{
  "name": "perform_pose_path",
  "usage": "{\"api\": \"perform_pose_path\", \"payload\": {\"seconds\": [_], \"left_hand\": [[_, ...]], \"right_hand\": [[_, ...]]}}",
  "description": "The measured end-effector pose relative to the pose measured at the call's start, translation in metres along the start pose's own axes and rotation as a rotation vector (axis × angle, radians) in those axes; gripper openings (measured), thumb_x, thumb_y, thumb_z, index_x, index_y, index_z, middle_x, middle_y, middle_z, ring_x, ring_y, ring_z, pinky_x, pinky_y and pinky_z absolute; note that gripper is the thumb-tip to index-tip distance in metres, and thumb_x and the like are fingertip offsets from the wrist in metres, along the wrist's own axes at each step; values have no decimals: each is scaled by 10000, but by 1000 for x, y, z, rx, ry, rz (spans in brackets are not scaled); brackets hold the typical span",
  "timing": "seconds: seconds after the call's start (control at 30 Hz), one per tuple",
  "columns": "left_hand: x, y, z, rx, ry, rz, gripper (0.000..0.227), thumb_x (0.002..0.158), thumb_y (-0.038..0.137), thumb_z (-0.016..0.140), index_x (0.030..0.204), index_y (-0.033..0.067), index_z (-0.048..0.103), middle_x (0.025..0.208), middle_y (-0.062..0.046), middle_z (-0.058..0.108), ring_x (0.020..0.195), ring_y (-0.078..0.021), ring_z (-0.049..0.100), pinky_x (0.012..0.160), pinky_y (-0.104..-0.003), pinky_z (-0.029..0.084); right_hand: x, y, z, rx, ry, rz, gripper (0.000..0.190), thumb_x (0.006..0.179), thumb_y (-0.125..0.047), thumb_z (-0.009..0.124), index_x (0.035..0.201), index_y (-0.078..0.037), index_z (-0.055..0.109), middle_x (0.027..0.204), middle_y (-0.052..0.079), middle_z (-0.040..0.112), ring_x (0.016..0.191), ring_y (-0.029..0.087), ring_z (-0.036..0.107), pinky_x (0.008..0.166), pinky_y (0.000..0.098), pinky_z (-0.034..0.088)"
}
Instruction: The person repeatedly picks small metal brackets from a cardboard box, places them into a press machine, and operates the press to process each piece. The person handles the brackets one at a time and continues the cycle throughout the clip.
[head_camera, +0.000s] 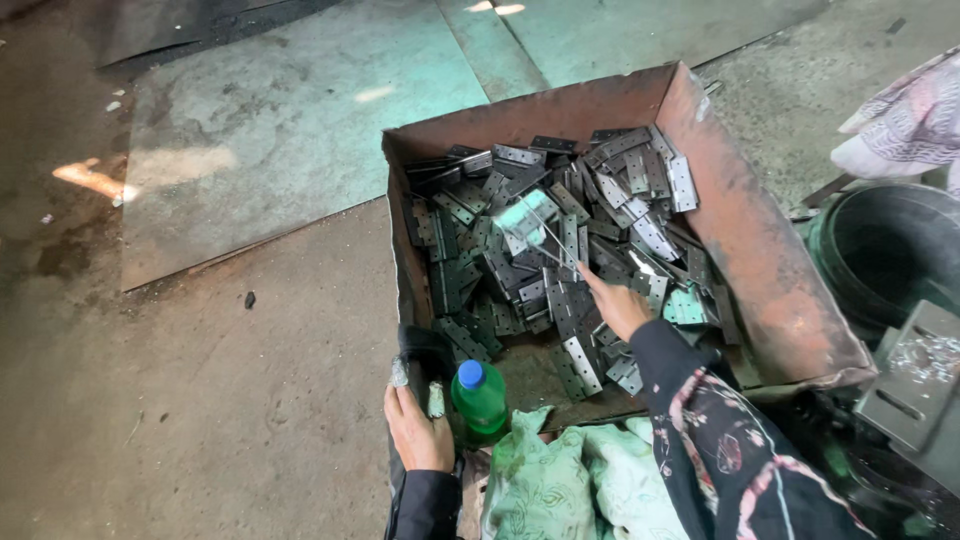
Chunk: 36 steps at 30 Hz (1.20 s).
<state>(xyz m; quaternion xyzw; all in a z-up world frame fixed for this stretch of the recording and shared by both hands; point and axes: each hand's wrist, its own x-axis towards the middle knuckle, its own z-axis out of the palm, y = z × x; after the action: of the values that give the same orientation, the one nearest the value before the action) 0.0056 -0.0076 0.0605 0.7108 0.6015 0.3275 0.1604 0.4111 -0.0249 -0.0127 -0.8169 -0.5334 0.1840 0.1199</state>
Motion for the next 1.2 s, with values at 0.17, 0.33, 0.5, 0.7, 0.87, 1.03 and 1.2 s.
{"api": "perform_pose_path", "payload": {"seconds": [0.17, 0.33, 0.5, 0.7, 0.87, 1.03, 1.2], "left_hand": [[0, 4, -4, -10, 52, 36, 541, 912, 195, 699, 1348, -62, 507, 1411, -315, 518, 1277, -494, 508, 1057, -505, 441], [7, 8, -1, 0, 74, 66, 570, 914, 200, 688, 1379, -67, 494, 1408, -321, 522, 1262, -500, 510, 1025, -520, 445], [4, 3, 2, -9, 65, 62, 544, 939, 216, 695, 1366, -58, 499, 1412, -315, 524, 1270, -498, 513, 1028, -519, 449], [5, 6, 0, -16, 53, 55, 548, 923, 198, 699, 1363, -57, 496, 1413, -311, 518, 1276, -494, 507, 1032, -517, 448], [3, 7, -4, -23, 28, 60, 567, 909, 162, 697, 1383, -63, 483, 1424, -315, 502, 1290, -493, 493, 1041, -510, 441], [0, 2, -3, -26, -22, 27, 661, 798, 40, 670, 1411, -78, 450, 1444, -318, 473, 1318, -492, 462, 1086, -503, 408], [-1, -1, -3, -2, -42, 25, 637, 801, 51, 683, 1380, -76, 450, 1462, -316, 461, 1336, -489, 452, 1099, -495, 403]], "right_hand": [[-100, 63, 16, -70, 205, 67, 723, 977, -271, 572, 1569, -518, 237, 653, 212, 656, 609, 428, 671, 610, 577, 518], [-169, 107, 34, -178, 225, 285, 700, 1007, -343, 569, 1576, -558, 221, 712, 215, 677, 671, 441, 679, 640, 568, 532], [-260, 133, 41, -83, 241, 305, 705, 951, -329, 572, 1534, -570, 257, 798, 155, 719, 716, 422, 701, 637, 560, 554], [-272, 91, 36, 12, 372, 311, 635, 959, -348, 575, 1520, -537, 345, 833, 161, 726, 800, 407, 709, 696, 547, 559], [-184, 54, -13, -4, 412, 178, 626, 998, -322, 584, 1570, -462, 375, 778, 225, 693, 727, 454, 671, 749, 563, 532], [-70, 15, -36, 52, 365, 177, 614, 1008, -289, 576, 1572, -418, 373, 721, 230, 677, 674, 452, 662, 633, 564, 512], [51, -6, -26, 33, 308, 45, 554, 1039, -269, 549, 1560, -382, 400, 812, 196, 715, 683, 430, 692, 612, 554, 543]]}}
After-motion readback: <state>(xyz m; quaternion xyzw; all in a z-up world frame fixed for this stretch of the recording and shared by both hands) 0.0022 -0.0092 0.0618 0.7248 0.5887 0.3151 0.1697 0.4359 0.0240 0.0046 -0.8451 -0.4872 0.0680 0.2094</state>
